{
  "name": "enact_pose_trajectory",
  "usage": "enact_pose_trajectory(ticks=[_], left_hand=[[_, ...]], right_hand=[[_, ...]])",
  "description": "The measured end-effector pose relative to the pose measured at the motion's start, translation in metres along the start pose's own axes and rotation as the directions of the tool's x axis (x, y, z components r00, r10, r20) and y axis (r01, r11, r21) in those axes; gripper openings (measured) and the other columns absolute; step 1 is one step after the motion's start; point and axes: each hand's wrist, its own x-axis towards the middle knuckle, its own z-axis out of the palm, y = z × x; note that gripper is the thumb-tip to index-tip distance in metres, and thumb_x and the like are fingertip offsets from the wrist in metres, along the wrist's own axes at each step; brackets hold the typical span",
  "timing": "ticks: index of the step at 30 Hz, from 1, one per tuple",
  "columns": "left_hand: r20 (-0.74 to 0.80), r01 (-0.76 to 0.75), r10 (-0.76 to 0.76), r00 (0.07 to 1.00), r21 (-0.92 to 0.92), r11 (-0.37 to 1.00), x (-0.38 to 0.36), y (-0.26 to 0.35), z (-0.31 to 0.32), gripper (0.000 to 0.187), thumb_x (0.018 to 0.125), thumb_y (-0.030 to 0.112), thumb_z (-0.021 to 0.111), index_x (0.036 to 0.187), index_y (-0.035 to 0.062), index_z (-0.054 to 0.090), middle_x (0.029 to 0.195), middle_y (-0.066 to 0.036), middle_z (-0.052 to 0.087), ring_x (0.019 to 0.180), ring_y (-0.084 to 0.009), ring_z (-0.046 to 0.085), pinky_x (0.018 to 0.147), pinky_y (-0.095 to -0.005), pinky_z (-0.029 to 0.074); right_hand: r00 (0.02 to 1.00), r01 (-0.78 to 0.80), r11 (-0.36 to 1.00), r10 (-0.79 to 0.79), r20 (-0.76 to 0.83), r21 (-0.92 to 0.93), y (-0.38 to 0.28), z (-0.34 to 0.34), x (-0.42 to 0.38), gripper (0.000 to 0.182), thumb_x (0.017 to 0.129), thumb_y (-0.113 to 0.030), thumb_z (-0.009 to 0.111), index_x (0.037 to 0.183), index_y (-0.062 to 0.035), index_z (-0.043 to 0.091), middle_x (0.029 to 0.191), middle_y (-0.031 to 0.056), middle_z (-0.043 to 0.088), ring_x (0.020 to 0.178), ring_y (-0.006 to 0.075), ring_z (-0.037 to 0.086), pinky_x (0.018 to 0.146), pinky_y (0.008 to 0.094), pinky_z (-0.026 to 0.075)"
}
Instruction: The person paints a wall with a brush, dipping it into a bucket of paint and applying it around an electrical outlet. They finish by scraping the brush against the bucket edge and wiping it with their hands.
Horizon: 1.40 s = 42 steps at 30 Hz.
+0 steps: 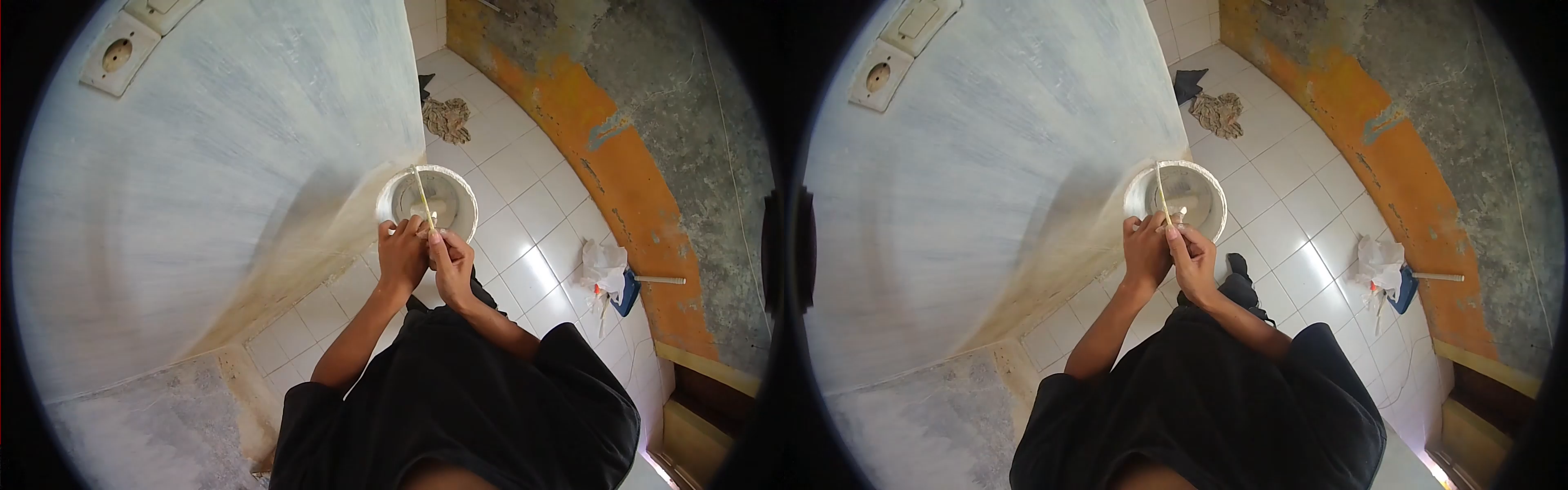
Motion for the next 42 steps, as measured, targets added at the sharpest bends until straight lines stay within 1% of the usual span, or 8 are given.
enact_pose_trajectory(ticks=[4,10,16,28,34,37,38,42], left_hand=[[-0.166,0.005,-0.002,0.986,0.017,1.000,0.025,-0.001,-0.006,0.018,0.078,0.017,0.068,0.096,0.0142,0.069,0.084,0.001,0.060,0.077,-0.0177,0.061,0.078,-0.0371,0.035],[-0.078,-0.003,0.009,0.997,0.077,0.997,0.045,0.001,0.009,0.014,0.078,0.016,0.066,0.092,0.0147,0.067,0.079,0.001,0.057,0.076,-0.0178,0.060,0.077,-0.0373,0.036],[-0.142,-0.011,0.005,0.990,-0.041,0.999,0.050,0.002,0.010,0.023,0.074,0.005,0.064,0.095,0.0134,0.066,0.082,0.000,0.058,0.078,-0.0168,0.060,0.080,-0.0366,0.035],[-0.280,0.060,-0.071,0.957,-0.048,0.997,0.057,-0.014,0.019,0.030,0.072,0.005,0.066,0.101,0.0126,0.068,0.087,-0.001,0.063,0.081,-0.0174,0.060,0.082,-0.0359,0.034],[-0.258,0.076,-0.097,0.961,-0.091,0.993,0.049,-0.017,0.032,0.031,0.071,0.004,0.065,0.100,0.0135,0.067,0.089,0.000,0.065,0.084,-0.0182,0.061,0.083,-0.0374,0.034],[-0.262,0.032,-0.059,0.963,-0.104,0.994,0.046,-0.017,0.029,0.026,0.074,0.006,0.067,0.098,0.0151,0.067,0.083,0.002,0.063,0.081,-0.0163,0.060,0.081,-0.0372,0.032],[-0.282,0.007,-0.038,0.959,-0.111,0.994,0.044,-0.015,0.027,0.026,0.074,0.005,0.067,0.098,0.0152,0.067,0.083,0.002,0.062,0.080,-0.0162,0.060,0.081,-0.0374,0.032],[-0.245,0.041,-0.065,0.967,-0.105,0.994,0.030,-0.009,0.010,0.020,0.077,0.010,0.071,0.096,0.0140,0.067,0.086,0.003,0.066,0.080,-0.0142,0.061,0.082,-0.0368,0.031]], right_hand=[[0.994,0.114,0.988,-0.113,0.016,-0.103,-0.011,-0.003,0.013,0.021,0.100,-0.018,0.055,0.101,0.0000,0.066,0.063,-0.0068,0.043,0.053,0.0021,0.033,0.047,0.0209,0.024],[0.989,0.150,0.981,-0.149,0.024,-0.121,-0.021,-0.015,0.028,0.022,0.100,-0.019,0.055,0.101,-0.0004,0.067,0.063,-0.0068,0.044,0.053,0.0017,0.033,0.047,0.0211,0.024],[1.000,0.019,0.996,-0.018,0.017,-0.083,-0.029,-0.028,0.033,0.022,0.100,-0.016,0.056,0.104,0.0012,0.068,0.077,-0.0055,0.053,0.066,0.0013,0.038,0.057,0.0193,0.030],[0.999,-0.029,0.999,0.028,-0.022,-0.043,-0.031,-0.025,0.036,0.026,0.102,-0.025,0.052,0.100,-0.0009,0.064,0.060,-0.0098,0.032,0.049,0.0006,0.024,0.045,0.0215,0.019],[0.994,-0.084,0.996,0.080,-0.080,-0.042,-0.032,-0.023,0.033,0.028,0.102,-0.026,0.052,0.100,-0.0010,0.064,0.061,-0.0101,0.032,0.049,0.0005,0.024,0.044,0.0214,0.018],[0.989,-0.116,0.993,0.112,-0.102,-0.032,-0.031,-0.026,0.030,0.026,0.100,-0.025,0.056,0.102,-0.0016,0.067,0.064,-0.0065,0.049,0.052,0.0015,0.037,0.046,0.0206,0.025],[0.993,-0.068,0.995,0.060,-0.102,-0.070,-0.028,-0.022,0.029,0.028,0.101,-0.026,0.053,0.100,-0.0003,0.063,0.060,-0.0098,0.033,0.048,0.0004,0.025,0.044,0.0212,0.019],[0.995,-0.047,0.998,0.042,-0.091,-0.051,-0.033,-0.019,0.028,0.028,0.101,-0.026,0.053,0.101,-0.0002,0.063,0.059,-0.0094,0.033,0.047,0.0005,0.025,0.043,0.0217,0.019]])
